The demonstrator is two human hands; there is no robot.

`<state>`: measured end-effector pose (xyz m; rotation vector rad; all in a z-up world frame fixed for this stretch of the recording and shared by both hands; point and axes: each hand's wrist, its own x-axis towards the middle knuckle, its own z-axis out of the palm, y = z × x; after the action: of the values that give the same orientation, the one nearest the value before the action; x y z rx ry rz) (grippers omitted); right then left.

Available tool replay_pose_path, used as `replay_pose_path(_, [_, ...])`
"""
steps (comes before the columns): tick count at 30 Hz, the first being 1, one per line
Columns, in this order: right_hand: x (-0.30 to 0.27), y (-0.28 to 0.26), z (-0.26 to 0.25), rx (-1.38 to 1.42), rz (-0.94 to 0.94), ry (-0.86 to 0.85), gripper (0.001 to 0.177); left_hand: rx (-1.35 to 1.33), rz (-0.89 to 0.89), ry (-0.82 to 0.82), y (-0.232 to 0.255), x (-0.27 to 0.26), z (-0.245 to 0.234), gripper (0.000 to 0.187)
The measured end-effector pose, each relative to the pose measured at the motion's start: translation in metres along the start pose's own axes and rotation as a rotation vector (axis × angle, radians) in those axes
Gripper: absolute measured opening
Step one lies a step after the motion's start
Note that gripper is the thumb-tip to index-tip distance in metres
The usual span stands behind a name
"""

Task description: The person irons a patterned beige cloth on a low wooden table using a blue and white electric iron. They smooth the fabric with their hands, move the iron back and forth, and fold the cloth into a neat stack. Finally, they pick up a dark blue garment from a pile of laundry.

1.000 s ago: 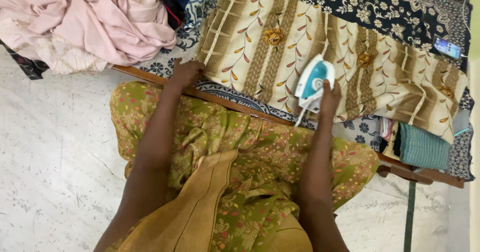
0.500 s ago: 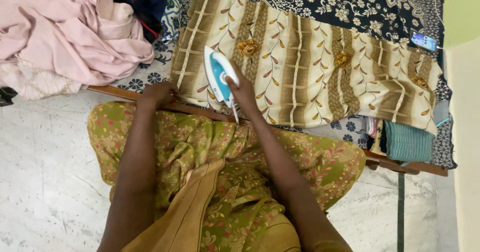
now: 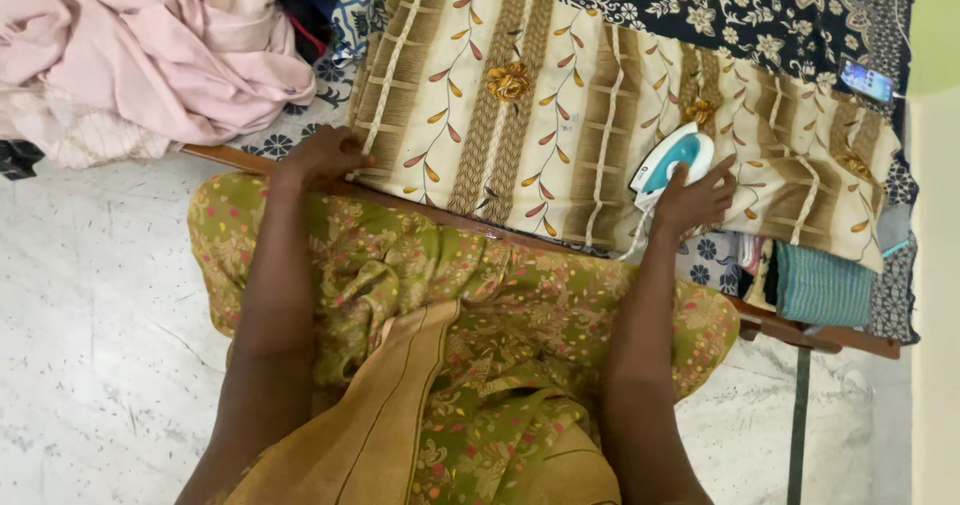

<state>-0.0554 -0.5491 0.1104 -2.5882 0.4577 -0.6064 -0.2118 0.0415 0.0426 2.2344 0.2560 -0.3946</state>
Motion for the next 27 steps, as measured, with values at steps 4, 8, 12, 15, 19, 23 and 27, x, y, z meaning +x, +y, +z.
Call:
replay_pose_path(4, [-0.083, -0.091, 0.025, 0.578, -0.392, -0.167, 0.074, 0.394, -0.224, 0.359, -0.008, 0.015, 0.018, 0.076])
replay_pose_path(8, [-0.228, -0.204, 0.047, 0.233, -0.958, -0.703, 0.069, 0.365, -0.244, 0.401, -0.033, 0.044, 0.051, 0.059])
replay_pose_path(12, [-0.301, -0.257, 0.07, 0.319, -1.123, -0.691, 0.066, 0.329, -0.152, 0.367, -0.042, 0.035, 0.04, 0.06])
replay_pose_path(15, [-0.304, -0.264, 0.089, 0.29, -1.144, -0.765, 0.048, 0.17, -0.296, 0.336, -0.032, 0.014, 0.026, 0.065])
replay_pose_path(19, [-0.291, -0.254, 0.074, 0.561, -1.11, -0.675, 0.02, -0.038, -0.122, 0.32, -0.023, 0.027, 0.02, 0.068])
replay_pose_path(23, [-0.271, -0.252, 0.037, 0.706, -0.935, -0.746, 0.024, -0.588, -0.091, 0.214, 0.004, 0.089, 0.02, 0.086])
replay_pose_path(27, [-0.259, -0.237, 0.011, 0.66, -0.915, -0.755, 0.021, -1.114, 0.006, 0.307, 0.031, 0.164, 0.018, 0.114])
